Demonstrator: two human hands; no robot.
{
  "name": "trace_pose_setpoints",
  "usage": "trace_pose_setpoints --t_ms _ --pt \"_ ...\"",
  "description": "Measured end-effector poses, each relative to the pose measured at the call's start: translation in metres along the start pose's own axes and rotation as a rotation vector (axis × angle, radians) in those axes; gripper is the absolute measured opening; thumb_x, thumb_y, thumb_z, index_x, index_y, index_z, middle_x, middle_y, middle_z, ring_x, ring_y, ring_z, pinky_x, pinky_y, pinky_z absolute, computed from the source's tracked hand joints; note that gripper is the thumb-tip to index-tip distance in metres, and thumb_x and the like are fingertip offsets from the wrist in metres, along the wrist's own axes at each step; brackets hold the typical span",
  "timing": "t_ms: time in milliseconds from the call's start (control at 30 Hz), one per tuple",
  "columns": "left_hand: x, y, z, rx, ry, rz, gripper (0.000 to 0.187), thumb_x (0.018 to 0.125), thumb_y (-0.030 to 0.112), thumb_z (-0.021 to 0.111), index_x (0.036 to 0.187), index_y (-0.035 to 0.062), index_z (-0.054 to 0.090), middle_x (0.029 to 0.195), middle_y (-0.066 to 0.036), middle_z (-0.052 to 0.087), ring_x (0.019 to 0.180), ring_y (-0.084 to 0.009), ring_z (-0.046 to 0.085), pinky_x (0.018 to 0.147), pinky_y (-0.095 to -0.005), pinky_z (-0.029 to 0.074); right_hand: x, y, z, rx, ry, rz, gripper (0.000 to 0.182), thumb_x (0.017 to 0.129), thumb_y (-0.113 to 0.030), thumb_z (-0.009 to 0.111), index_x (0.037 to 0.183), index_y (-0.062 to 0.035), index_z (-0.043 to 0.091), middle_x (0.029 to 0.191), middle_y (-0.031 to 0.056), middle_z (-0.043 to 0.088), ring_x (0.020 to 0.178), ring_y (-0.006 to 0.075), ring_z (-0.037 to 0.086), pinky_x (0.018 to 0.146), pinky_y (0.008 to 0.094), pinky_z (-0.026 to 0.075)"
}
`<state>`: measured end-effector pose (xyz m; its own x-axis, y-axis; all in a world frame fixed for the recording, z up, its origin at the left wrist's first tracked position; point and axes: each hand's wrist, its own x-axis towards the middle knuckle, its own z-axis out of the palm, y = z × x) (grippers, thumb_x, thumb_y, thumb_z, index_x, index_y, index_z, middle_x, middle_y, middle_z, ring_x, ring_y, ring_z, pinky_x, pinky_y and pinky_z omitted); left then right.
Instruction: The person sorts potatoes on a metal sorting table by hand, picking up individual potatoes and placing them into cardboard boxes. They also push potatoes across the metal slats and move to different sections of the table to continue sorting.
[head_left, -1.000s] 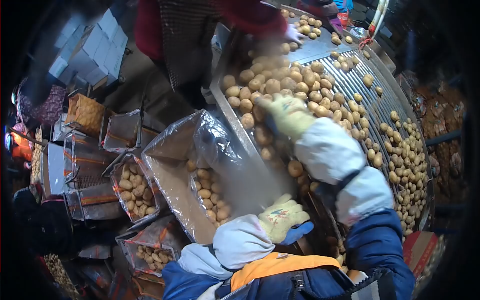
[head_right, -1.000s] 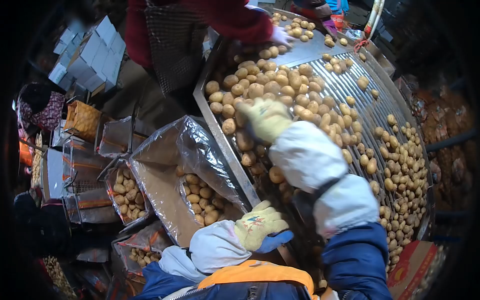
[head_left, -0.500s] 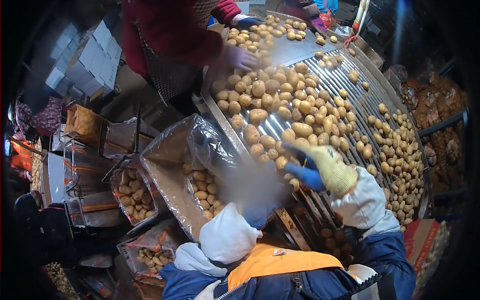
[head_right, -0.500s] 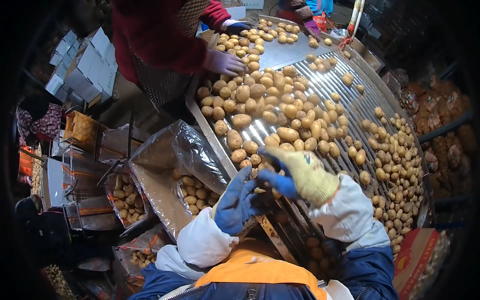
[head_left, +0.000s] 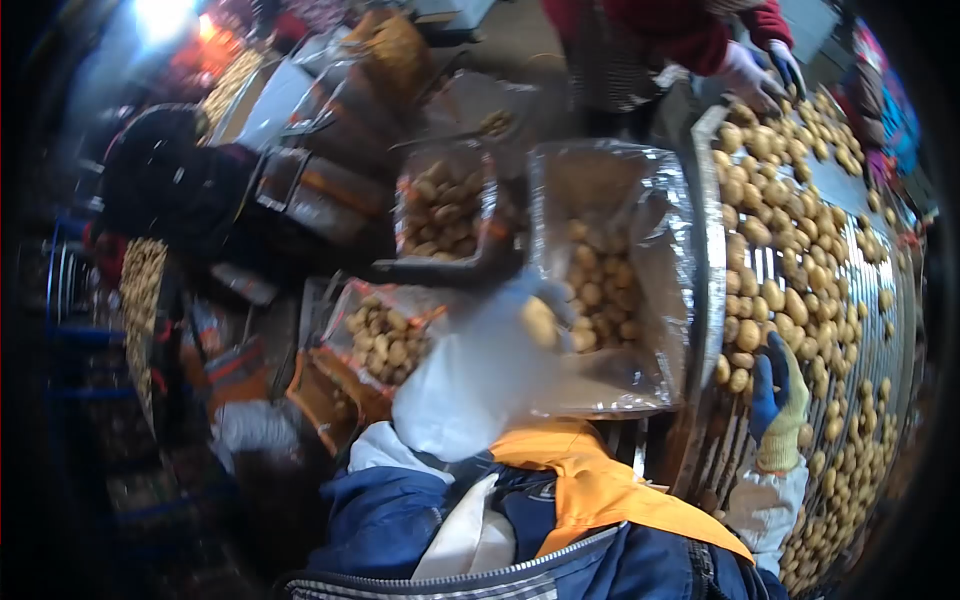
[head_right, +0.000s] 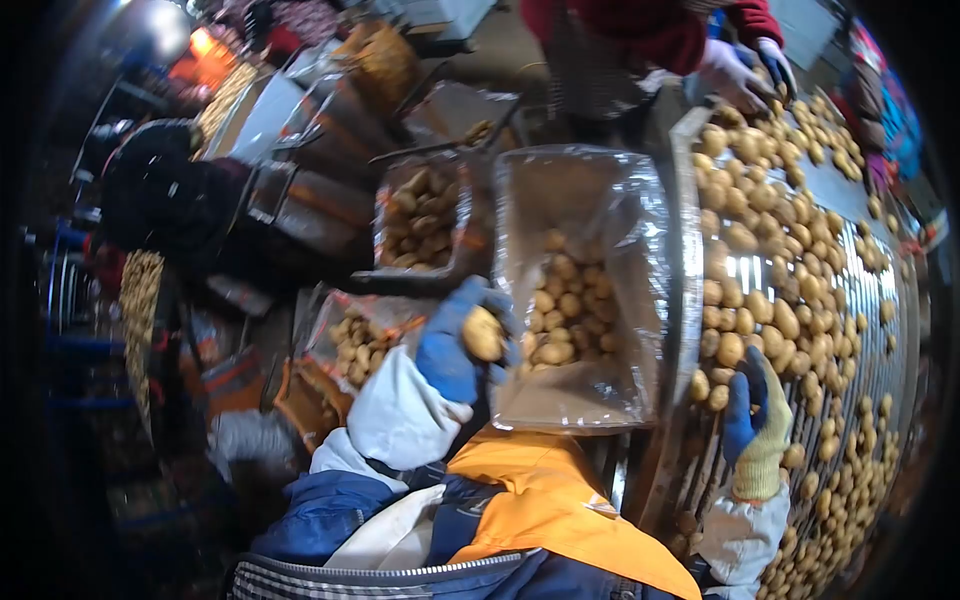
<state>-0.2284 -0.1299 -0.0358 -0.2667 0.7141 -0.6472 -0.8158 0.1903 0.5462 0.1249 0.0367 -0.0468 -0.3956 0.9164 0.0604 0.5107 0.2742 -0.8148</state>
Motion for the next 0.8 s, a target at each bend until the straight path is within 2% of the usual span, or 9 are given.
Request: trace_pose_setpoints --t_ms 167,233,300,367,400,467,600,700,800 --pt "-0.038 0.023 -0.155 -0.155 0.353 0.474 0.044 0.103 0.051 0.056 0.113 0.009 0.065 0.094 -0.012 0.07 0.07 -0.0247 0.067 0.051 -0.034 0.052 -0.015 0.008 0.015 0.022 -0.013 -0.031 0.04 0.104 -0.004 0.058 0.143 0.0065 0.054 0.133 0.0188 0.066 0.121 0.0231 0.066 0.102 0.0333 0.052" --pt "-0.047 0.026 -0.23 0.068 0.631 0.475 0.048 0.103 0.047 0.057 0.125 0.0043 0.062 0.105 -0.016 0.07 0.079 -0.0244 0.069 0.059 -0.036 0.057 -0.019 0.008 0.019 0.025 -0.014 -0.074 0.039 0.104 -0.003 0.058 0.142 0.0066 0.055 0.133 0.0192 0.067 0.12 0.0233 0.066 0.101 0.0339 0.053" --pt "-0.029 0.018 -0.305 0.75 0.835 0.6 0.045 0.102 0.027 0.066 0.137 0.0038 0.052 0.123 -0.015 0.061 0.096 -0.0228 0.065 0.078 -0.0382 0.058 -0.023 0.003 0.023 0.03 0.012 -0.058 0.039 0.103 -0.003 0.06 0.141 0.0063 0.057 0.13 0.0195 0.068 0.118 0.0231 0.067 0.1 0.0344 0.054" --pt "-0.04 0.013 -0.238 0.725 0.674 0.887 0.052 0.101 0.022 0.068 0.142 -0.0013 0.046 0.127 -0.016 0.06 0.106 -0.0236 0.063 0.091 -0.0395 0.055 -0.029 -0.01 0.015 -0.217 0.002 -0.112 0.042 0.098 -0.006 0.067 0.138 0.0044 0.06 0.125 0.0208 0.069 0.117 0.0274 0.067 0.101 0.0364 0.052" --pt "-0.013 -0.003 -0.286 0.704 0.79 0.694 0.058 0.099 0.017 0.071 0.145 -0.0059 0.044 0.133 -0.018 0.059 0.117 -0.0249 0.061 0.104 -0.0395 0.049 -0.034 -0.009 0.011 -0.237 0.017 -0.11 0.045 0.096 -0.009 0.069 0.139 0.0029 0.06 0.128 0.022 0.068 0.12 0.0308 0.065 0.104 0.0383 0.051" --pt "-0.018 -0.015 -0.193 0.848 0.701 0.755 0.058 0.098 0.016 0.072 0.145 -0.0063 0.045 0.137 -0.02 0.058 0.123 -0.0266 0.059 0.108 -0.0394 0.046 -0.054 0.006 -0.002 -0.366 0.032 -0.129 0.055 0.091 -0.014 0.074 0.142 -0.0008 0.058 0.134 0.024 0.063 0.127 0.0371 0.06 0.108 0.0424 0.047" --pt "-0.011 -0.054 -0.055 1.144 0.105 1.199 0.049 0.1 0.013 0.069 0.145 0.0012 0.053 0.147 -0.017 0.056 0.132 -0.0275 0.056 0.111 -0.0388 0.045 -0.124 0.015 -0.043 -0.728 0.015 0.13 0.082 0.082 -0.036 0.082 0.151 -0.0074 0.048 0.148 0.0248 0.052 0.139 0.043 0.047 0.117 0.0487 0.038" --pt "-0.001 -0.087 0.024 1.478 -0.566 1.161 0.053 0.091 0.015 0.075 0.14 0.0027 0.058 0.147 -0.023 0.054 0.138 -0.0415 0.051 0.116 -0.0482 0.039 -0.207 0.028 -0.098 -0.911 0.121 0.416 0.087 0.084 -0.047 0.078 0.154 -0.009 0.043 0.152 0.0271 0.048 0.14 0.0442 0.046 0.117 0.0498 0.037" --pt "-0.05 -0.109 0.124 1.815 -1.138 0.829 0.055 0.09 0.027 0.073 0.138 0.0026 0.059 0.141 -0.025 0.056 0.135 -0.0497 0.048 0.116 -0.0562 0.036 -0.34 0.111 -0.178 -0.93 0.557 0.705 0.081 0.09 -0.051 0.074 0.153 -0.0085 0.045 0.151 0.0278 0.049 0.14 0.0421 0.047 0.116 0.048 0.039"
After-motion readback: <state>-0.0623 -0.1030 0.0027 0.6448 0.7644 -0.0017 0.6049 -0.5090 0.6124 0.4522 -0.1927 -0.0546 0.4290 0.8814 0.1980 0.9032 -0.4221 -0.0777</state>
